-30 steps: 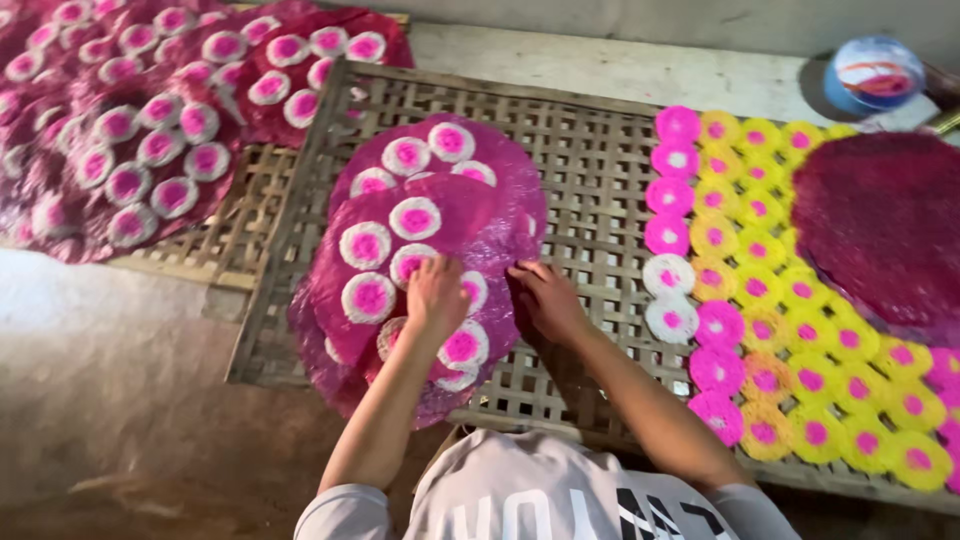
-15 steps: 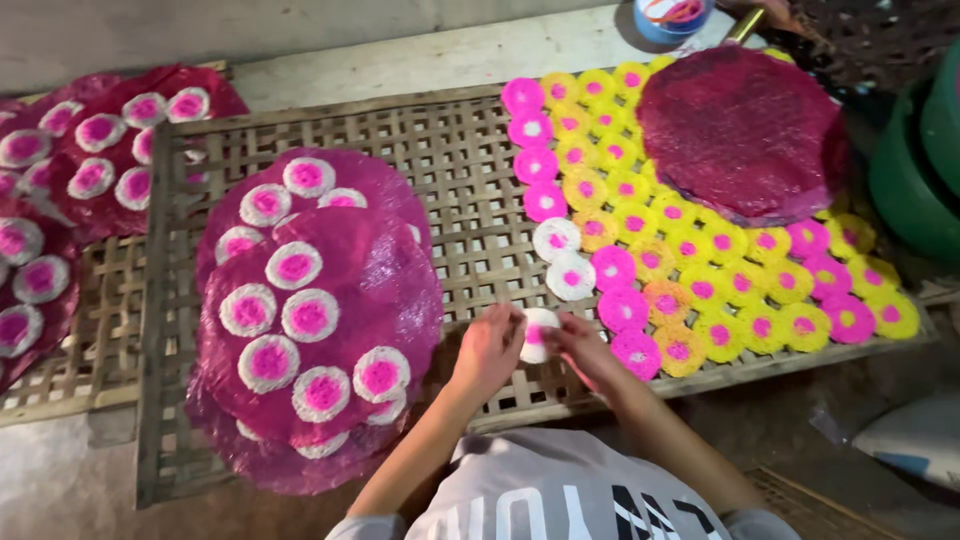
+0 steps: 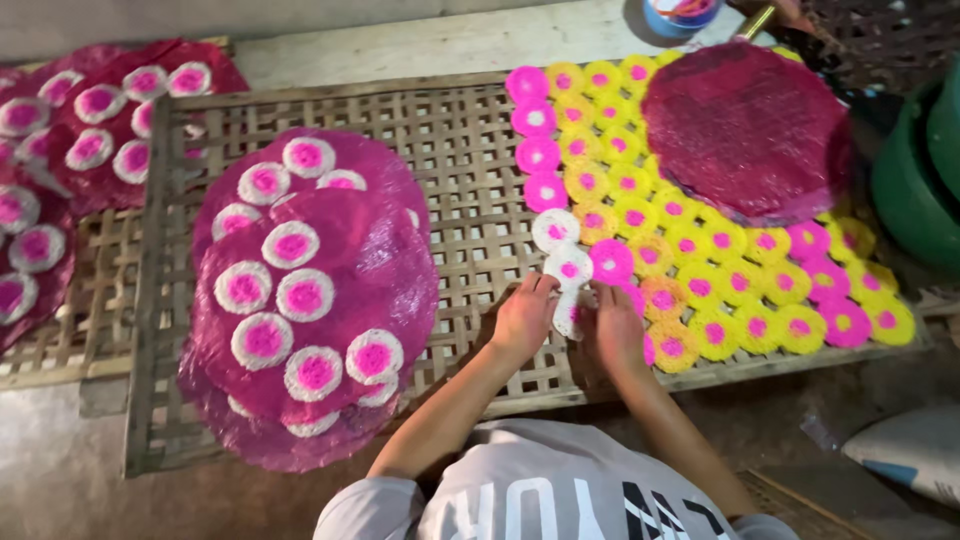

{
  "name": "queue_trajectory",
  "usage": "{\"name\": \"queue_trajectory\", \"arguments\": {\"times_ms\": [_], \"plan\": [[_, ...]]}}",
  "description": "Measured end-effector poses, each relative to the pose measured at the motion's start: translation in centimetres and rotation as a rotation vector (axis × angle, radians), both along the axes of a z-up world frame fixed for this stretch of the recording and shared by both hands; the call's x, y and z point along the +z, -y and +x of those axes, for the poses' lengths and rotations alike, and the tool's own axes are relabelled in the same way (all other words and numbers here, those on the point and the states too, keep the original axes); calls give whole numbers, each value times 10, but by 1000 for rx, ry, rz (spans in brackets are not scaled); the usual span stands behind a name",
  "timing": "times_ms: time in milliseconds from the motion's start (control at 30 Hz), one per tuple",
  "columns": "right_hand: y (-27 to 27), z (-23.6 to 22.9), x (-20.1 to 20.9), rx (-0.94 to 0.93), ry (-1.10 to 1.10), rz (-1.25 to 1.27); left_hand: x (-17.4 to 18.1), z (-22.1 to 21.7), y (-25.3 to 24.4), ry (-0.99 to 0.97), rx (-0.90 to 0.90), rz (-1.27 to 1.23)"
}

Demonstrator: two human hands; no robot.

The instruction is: The person places small yellow and pink paper flowers onto larger purple paper circles on a wooden rack, then stacks the finished circles onto a pile of other completed paper items.

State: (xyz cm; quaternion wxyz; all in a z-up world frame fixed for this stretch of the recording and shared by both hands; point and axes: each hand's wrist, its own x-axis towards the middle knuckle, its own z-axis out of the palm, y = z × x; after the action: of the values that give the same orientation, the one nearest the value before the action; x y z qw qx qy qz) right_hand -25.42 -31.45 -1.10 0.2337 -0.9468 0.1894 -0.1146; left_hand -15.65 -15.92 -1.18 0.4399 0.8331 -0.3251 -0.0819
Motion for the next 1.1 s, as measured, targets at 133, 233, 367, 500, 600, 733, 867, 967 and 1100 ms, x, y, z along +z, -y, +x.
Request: {"name": "queue_trajectory", "arguments": {"times_ms": [133, 233, 367, 500, 600, 733, 867, 967, 1100], "plan": [[-19, 6, 30, 77, 122, -90, -7, 21, -75, 142, 183, 109], [-63, 31, 47, 337, 251, 32, 1, 38, -164, 347, 388, 362], [-150, 87, 47, 729, 193, 71, 20, 20, -238, 428, 398, 670], [-192, 122, 32, 889, 195, -72, 31, 10, -246, 361, 361, 620], [-201, 122, 23, 896, 138, -54, 44, 15, -243, 153, 267, 679], [-189, 116, 15, 841, 81, 175, 65, 14, -240, 55, 222, 506], [-141, 73, -6, 579, -199, 1053, 83, 0, -205, -132, 121, 207], [-102, 18, -1, 270, -333, 1748, 84, -29, -152, -446, -24, 37], [-63, -41, 24, -49, -343, 1542, 63, -40, -103, -334, 20, -8]]}}
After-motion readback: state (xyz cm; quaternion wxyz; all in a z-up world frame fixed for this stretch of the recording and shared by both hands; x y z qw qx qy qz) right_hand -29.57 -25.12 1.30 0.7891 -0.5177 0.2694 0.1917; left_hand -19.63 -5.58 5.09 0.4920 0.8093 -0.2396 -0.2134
